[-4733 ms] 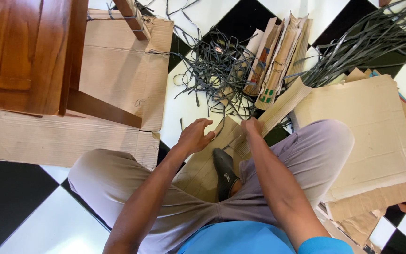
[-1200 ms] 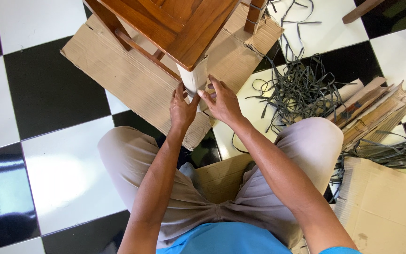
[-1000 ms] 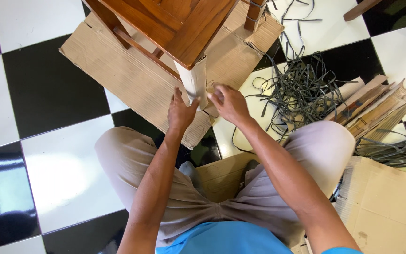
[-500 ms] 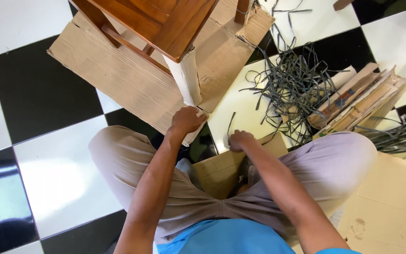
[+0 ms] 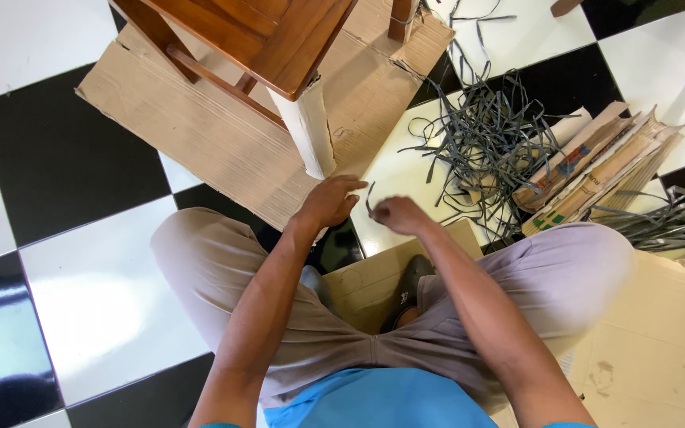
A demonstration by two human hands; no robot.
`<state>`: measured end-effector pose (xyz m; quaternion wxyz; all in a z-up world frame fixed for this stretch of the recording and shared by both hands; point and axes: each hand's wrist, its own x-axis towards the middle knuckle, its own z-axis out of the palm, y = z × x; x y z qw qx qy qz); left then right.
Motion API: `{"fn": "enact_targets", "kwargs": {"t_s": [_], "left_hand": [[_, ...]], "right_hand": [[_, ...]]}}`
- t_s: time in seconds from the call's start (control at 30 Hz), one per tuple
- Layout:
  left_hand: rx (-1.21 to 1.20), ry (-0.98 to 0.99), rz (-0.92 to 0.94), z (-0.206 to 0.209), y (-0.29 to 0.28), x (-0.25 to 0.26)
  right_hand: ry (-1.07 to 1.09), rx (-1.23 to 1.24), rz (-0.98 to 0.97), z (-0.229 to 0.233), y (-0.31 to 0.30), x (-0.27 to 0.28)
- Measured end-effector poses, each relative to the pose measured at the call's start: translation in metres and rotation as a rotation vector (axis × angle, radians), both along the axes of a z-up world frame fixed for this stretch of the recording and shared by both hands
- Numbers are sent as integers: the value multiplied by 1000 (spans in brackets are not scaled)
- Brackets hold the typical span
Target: Wrapping a wooden chair leg with cardboard and securing it with plastic ties
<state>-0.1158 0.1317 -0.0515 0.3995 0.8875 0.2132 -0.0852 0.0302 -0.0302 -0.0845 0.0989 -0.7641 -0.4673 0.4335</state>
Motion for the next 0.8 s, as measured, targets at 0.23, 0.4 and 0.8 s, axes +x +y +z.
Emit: {"fn": "enact_targets", "kwargs": {"t_s": [0.23, 0.4, 0.8], "left_hand": [[-166, -244, 90, 47, -4, 1], [-255, -320, 273, 39, 8, 1], [-130, -412, 327, 87, 24, -11]], "right_hand": [[607, 340, -423, 49, 12, 21], [698, 456, -538, 57, 16, 29], [383, 370, -152, 103, 43, 65]]}}
